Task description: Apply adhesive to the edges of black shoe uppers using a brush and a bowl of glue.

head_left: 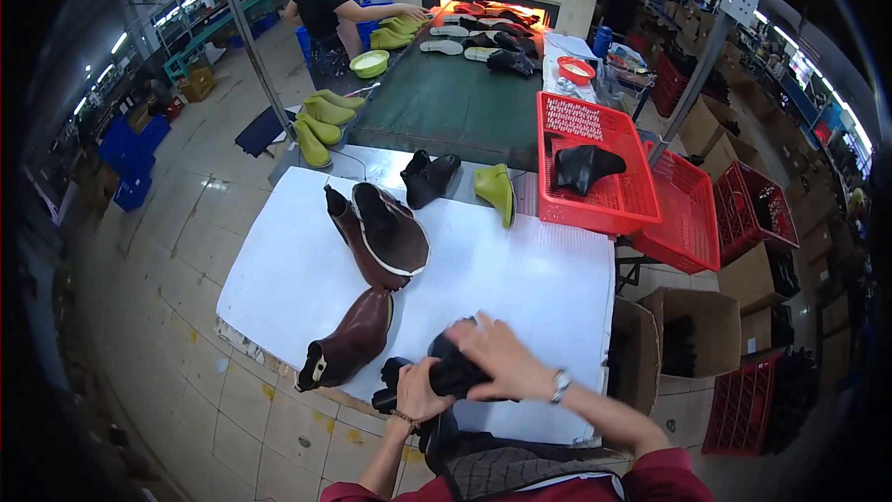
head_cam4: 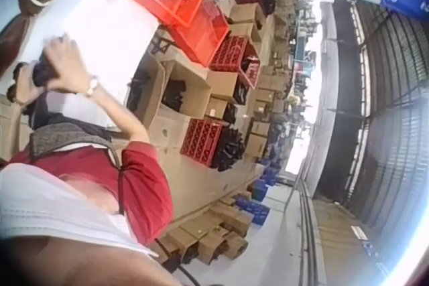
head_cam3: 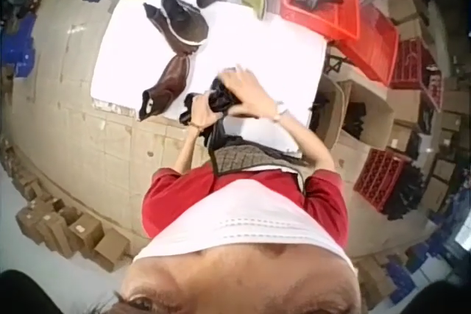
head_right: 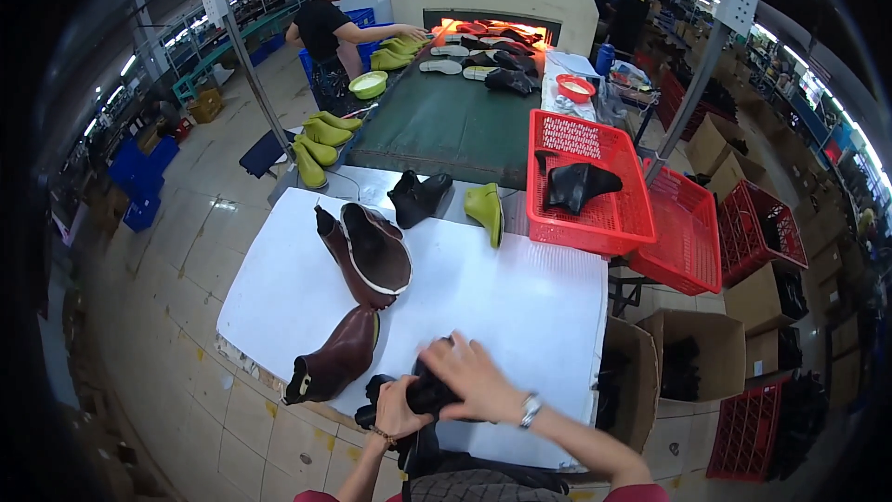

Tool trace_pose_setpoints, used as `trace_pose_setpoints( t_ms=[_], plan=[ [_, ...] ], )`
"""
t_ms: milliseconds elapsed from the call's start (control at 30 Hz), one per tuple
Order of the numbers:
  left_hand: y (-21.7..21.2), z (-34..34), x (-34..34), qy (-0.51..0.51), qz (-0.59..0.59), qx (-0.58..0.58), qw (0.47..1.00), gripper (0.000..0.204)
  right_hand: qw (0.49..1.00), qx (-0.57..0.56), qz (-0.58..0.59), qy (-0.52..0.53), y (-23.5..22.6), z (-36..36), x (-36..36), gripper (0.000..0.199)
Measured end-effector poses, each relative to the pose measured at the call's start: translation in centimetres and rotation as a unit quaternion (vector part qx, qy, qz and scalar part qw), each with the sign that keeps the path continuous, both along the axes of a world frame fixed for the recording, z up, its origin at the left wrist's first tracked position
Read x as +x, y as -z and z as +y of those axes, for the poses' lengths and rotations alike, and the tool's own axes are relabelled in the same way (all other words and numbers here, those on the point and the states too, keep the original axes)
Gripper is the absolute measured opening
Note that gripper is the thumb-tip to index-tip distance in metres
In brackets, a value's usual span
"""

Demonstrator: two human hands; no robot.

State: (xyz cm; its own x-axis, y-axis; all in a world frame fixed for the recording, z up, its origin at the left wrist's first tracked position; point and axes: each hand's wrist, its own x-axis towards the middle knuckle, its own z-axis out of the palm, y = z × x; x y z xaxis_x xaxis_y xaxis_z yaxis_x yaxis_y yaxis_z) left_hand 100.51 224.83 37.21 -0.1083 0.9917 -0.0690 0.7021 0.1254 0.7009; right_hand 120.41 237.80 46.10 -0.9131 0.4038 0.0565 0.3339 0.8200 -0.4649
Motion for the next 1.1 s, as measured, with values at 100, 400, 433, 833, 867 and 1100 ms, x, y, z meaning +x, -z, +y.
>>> trace_pose_setpoints(
  t_ms=[100, 400, 433, 833, 867, 1100],
  plan=[
    [-3.1, 3.3, 0.9, 0.115, 0.016, 0.071, 0.991, 0.066, 0.996, 0.038, -0.080, -0.031, 0.4, -2.0, -1.0, 0.117],
    [1.0, 12.9, 5.9, 0.393, 0.140, 0.051, 0.907, 0.051, 0.956, 0.022, -0.224, 0.188, 3.9, -0.2, 3.5, 0.118],
    [0.5, 13.5, 6.1, 0.392, 0.145, 0.028, 0.908, 0.060, 0.950, 0.004, -0.229, 0.212, 4.1, 0.4, 3.7, 0.118],
    [-5.0, 10.7, 6.6, -0.083, 0.021, 0.350, 0.933, 0.035, 0.891, -0.247, 0.022, 0.379, 8.6, 3.7, 12.7, 0.090],
    [-5.1, 10.7, 6.4, -0.132, 0.031, 0.354, 0.925, 0.031, 0.856, -0.293, 0.080, 0.418, 8.6, 3.2, 13.5, 0.086],
    [5.0, 10.9, 5.4, -0.048, -0.011, 0.164, 0.985, 0.036, 0.631, -0.433, 0.362, 0.532, 1.5, 3.7, 18.6, 0.038]
  ],
)
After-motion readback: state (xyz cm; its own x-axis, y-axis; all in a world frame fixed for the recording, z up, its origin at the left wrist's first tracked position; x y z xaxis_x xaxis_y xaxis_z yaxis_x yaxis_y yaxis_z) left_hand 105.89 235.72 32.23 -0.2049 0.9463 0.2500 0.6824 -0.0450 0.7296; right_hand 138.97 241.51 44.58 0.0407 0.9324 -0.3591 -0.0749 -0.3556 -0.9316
